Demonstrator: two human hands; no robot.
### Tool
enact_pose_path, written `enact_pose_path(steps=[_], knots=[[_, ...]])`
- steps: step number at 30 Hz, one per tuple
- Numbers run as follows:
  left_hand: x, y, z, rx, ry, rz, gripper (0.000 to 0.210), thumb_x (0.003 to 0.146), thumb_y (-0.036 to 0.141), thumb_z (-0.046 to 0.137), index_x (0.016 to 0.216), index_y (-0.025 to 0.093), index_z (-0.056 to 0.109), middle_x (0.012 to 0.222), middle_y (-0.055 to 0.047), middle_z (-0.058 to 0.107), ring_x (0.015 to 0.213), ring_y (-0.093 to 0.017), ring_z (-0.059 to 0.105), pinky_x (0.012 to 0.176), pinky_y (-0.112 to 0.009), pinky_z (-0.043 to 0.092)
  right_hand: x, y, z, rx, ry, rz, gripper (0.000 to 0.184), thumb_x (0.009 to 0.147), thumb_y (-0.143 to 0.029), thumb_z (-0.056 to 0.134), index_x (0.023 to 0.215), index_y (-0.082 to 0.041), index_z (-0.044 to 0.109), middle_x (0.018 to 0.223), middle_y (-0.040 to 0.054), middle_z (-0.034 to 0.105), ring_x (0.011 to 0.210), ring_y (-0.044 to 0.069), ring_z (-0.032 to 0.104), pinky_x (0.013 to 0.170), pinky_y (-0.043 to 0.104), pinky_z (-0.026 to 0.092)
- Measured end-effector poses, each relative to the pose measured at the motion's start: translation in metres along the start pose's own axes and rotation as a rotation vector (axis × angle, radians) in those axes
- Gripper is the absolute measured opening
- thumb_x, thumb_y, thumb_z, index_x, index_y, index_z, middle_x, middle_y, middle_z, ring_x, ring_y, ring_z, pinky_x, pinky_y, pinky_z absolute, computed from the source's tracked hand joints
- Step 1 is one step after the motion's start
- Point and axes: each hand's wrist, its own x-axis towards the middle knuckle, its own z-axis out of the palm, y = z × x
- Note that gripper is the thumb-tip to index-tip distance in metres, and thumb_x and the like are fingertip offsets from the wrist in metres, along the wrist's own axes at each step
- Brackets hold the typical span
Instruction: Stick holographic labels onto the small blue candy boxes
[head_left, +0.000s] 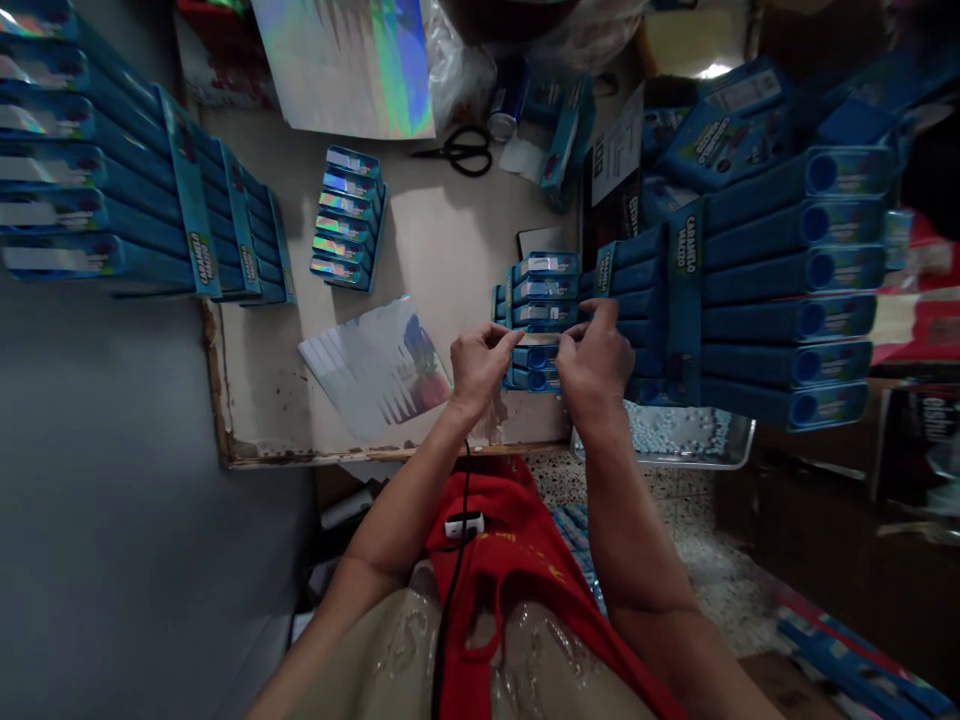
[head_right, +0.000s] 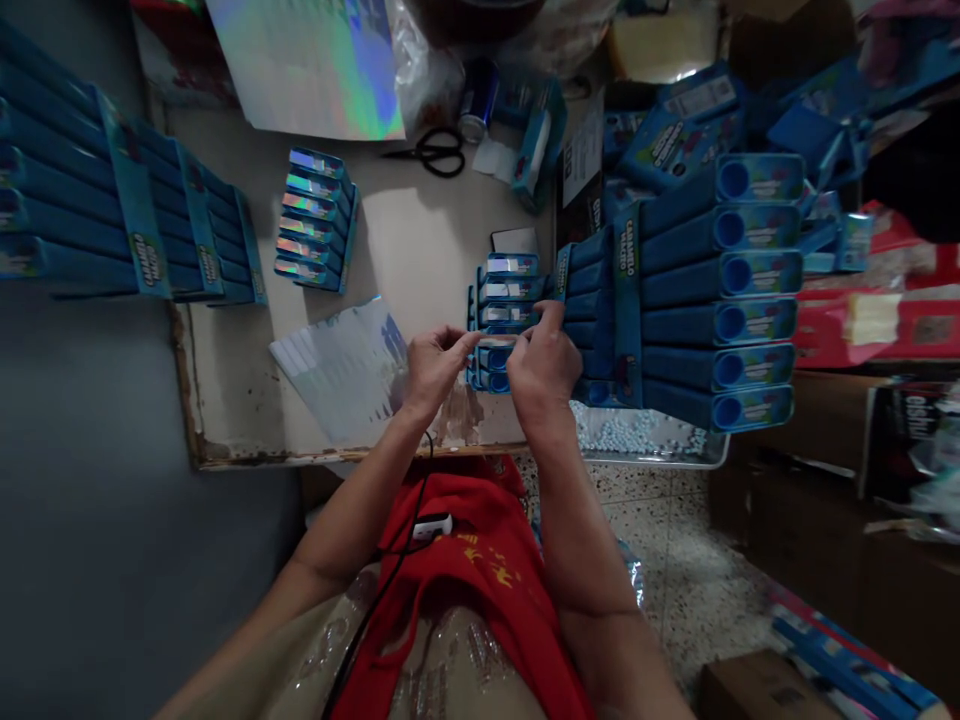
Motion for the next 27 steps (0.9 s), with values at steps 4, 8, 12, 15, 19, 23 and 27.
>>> enact_pose_path(steps=[4, 8, 12, 15, 19, 23, 27], knots=[[0.005, -0.004, 0.001, 0.003, -0.005, -0.029, 0.023, 0.089, 0.037, 0.077, 0.077, 0.018, 0.074, 0.068, -0.002, 0.069, 0.062, -0.014, 0.063, 0.061, -0.026, 0.047, 0.006, -0.006, 0.003, -0.113, -0.052, 0.016, 0.042, 0.089, -0.013, 0.053, 0.13, -0.021, 0.054, 0.101, 0.0115, 0.075, 0.099, 0.032, 0.072, 0.088, 0.045, 0.052], [0.013, -0.016, 0.004, -0.066, -0.025, -0.055, 0.022, 0.089, 0.036, 0.078, 0.078, 0.018, 0.073, 0.067, 0.0, 0.067, 0.059, -0.012, 0.06, 0.06, -0.025, 0.045, 0.008, -0.007, 0.007, -0.118, -0.09, 0.029, 0.043, 0.089, -0.012, 0.054, 0.131, -0.019, 0.052, 0.101, 0.0107, 0.074, 0.1, 0.032, 0.071, 0.091, 0.045, 0.052], [0.015, -0.036, 0.028, -0.178, -0.048, -0.131, 0.017, 0.091, 0.03, 0.076, 0.084, 0.016, 0.072, 0.076, -0.002, 0.07, 0.067, -0.011, 0.06, 0.067, -0.025, 0.047, 0.007, 0.0, 0.014, -0.119, -0.02, 0.012, 0.038, 0.086, -0.014, 0.063, 0.123, -0.02, 0.056, 0.123, 0.0188, 0.066, 0.113, 0.034, 0.067, 0.091, 0.044, 0.053], [0.007, -0.052, 0.053, -0.237, 0.041, -0.215, 0.022, 0.09, 0.028, 0.08, 0.103, 0.014, 0.068, 0.097, -0.009, 0.073, 0.081, -0.013, 0.064, 0.076, -0.025, 0.049, 0.005, 0.008, 0.022, -0.16, 0.027, 0.012, 0.029, 0.088, -0.015, 0.058, 0.115, -0.022, 0.06, 0.13, 0.0209, 0.061, 0.116, 0.036, 0.065, 0.089, 0.047, 0.054], [0.009, -0.068, 0.043, -0.1, 0.139, -0.27, 0.047, 0.086, 0.031, 0.086, 0.122, 0.014, 0.061, 0.099, -0.01, 0.072, 0.085, -0.016, 0.066, 0.075, -0.028, 0.048, 0.0, 0.015, 0.028, -0.217, 0.069, -0.006, 0.032, 0.087, -0.015, 0.048, 0.112, -0.026, 0.064, 0.126, 0.0207, 0.064, 0.111, 0.038, 0.067, 0.083, 0.053, 0.054], [0.028, -0.085, -0.069, 0.285, 0.29, -0.057, 0.019, 0.095, 0.028, 0.075, 0.108, 0.018, 0.066, 0.106, -0.009, 0.073, 0.101, -0.02, 0.068, 0.092, -0.032, 0.049, -0.023, 0.005, 0.02, -0.116, 0.234, -0.254, 0.029, 0.088, -0.023, 0.049, 0.112, -0.03, 0.065, 0.118, 0.0185, 0.064, 0.12, 0.037, 0.063, 0.085, 0.054, 0.056], [0.055, -0.111, -0.196, 0.792, 0.448, -0.041, 0.049, 0.084, 0.032, 0.086, 0.127, 0.018, 0.066, 0.14, -0.018, 0.065, 0.135, -0.035, 0.053, 0.112, -0.045, 0.04, -0.049, -0.028, 0.052, 0.082, 0.041, -0.52, 0.02, 0.096, -0.033, 0.048, 0.103, -0.027, 0.066, 0.101, 0.0115, 0.067, 0.102, 0.03, 0.066, 0.089, 0.05, 0.058]])
